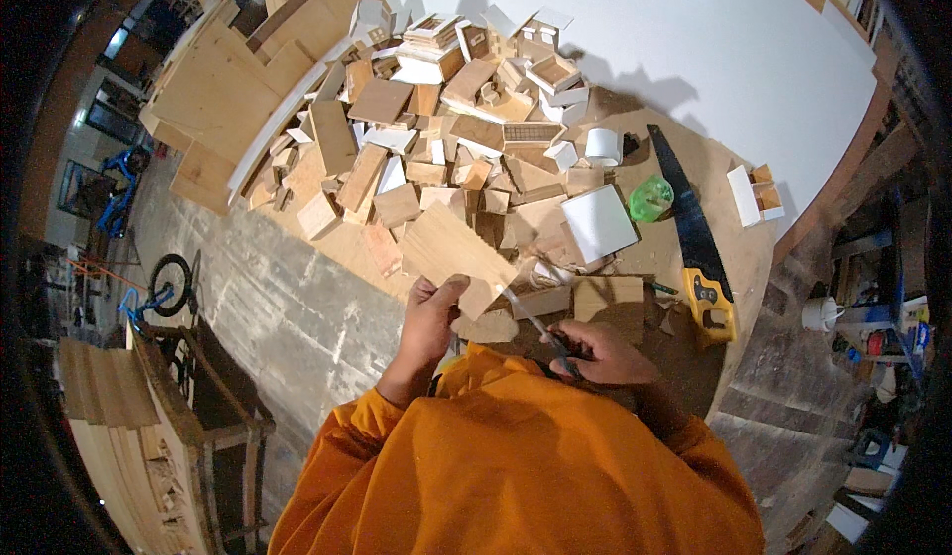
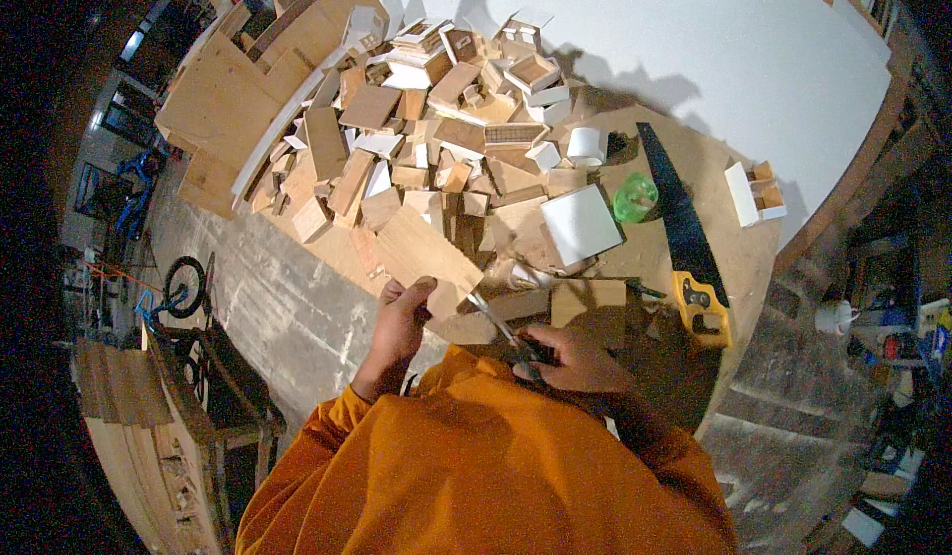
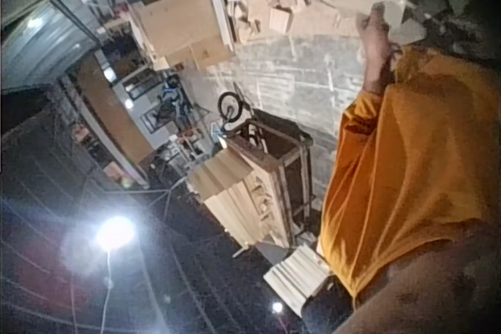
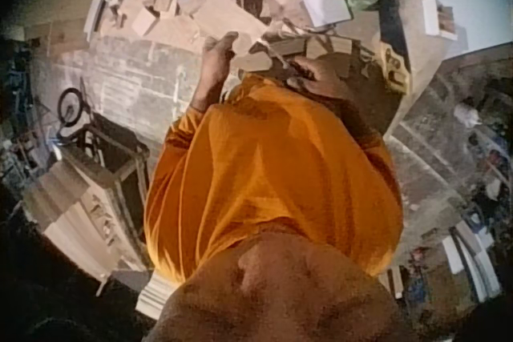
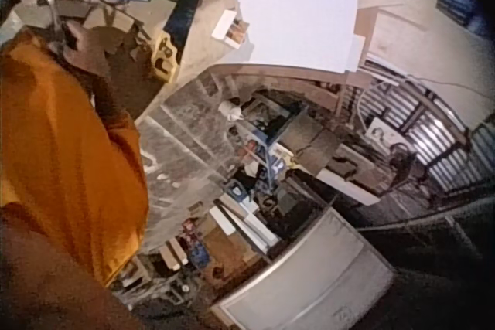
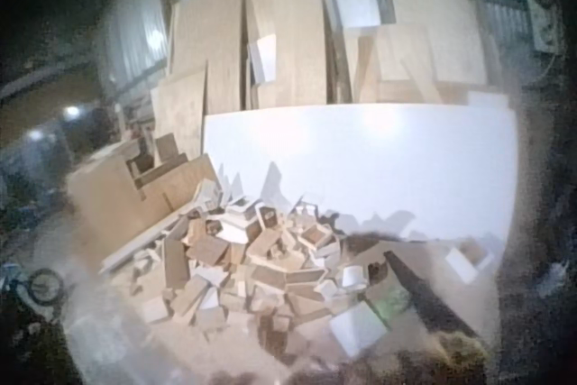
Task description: The person assembles small wooden components for a model or craft, applying glue to pieces and using scissors to cut a thin wooden sheet.
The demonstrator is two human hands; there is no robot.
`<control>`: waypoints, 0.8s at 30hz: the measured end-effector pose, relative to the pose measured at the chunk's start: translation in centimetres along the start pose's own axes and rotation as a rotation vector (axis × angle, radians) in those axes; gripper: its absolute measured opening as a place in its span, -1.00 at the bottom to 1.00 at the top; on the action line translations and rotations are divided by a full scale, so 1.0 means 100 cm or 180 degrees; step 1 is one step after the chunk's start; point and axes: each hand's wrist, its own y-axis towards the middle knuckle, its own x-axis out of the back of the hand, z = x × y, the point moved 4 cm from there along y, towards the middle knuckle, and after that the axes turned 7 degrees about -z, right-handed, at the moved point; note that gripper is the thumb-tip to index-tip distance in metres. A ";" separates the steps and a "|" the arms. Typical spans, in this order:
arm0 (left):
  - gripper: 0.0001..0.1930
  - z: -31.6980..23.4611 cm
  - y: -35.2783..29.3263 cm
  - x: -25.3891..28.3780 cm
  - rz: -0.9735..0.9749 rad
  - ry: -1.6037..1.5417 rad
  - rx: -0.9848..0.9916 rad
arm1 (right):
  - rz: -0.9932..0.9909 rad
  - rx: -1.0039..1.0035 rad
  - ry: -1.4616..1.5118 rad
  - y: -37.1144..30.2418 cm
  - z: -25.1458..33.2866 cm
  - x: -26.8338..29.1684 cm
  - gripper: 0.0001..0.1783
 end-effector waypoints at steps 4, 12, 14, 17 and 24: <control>-0.85 -0.007 -0.002 0.001 0.0406 0.0970 -0.0334 | -0.0749 -0.0262 0.0467 -0.002 -0.010 0.017 -0.57; -0.81 0.019 -0.024 -0.050 0.1318 0.1193 0.0005 | -0.1752 0.0034 0.0623 0.041 0.006 0.011 -0.51; -0.83 0.019 -0.018 -0.043 0.1029 0.0891 0.0015 | -0.1752 -0.0013 0.0584 0.041 0.003 0.012 -0.55; -0.84 0.008 -0.016 -0.032 0.0484 0.0367 -0.0020 | -0.1390 -0.0133 0.0652 0.027 0.000 0.016 -0.60; -0.85 -0.008 -0.011 -0.025 0.0287 0.0453 -0.0254 | -0.0671 -0.0133 -0.0299 -0.014 0.019 0.016 -0.56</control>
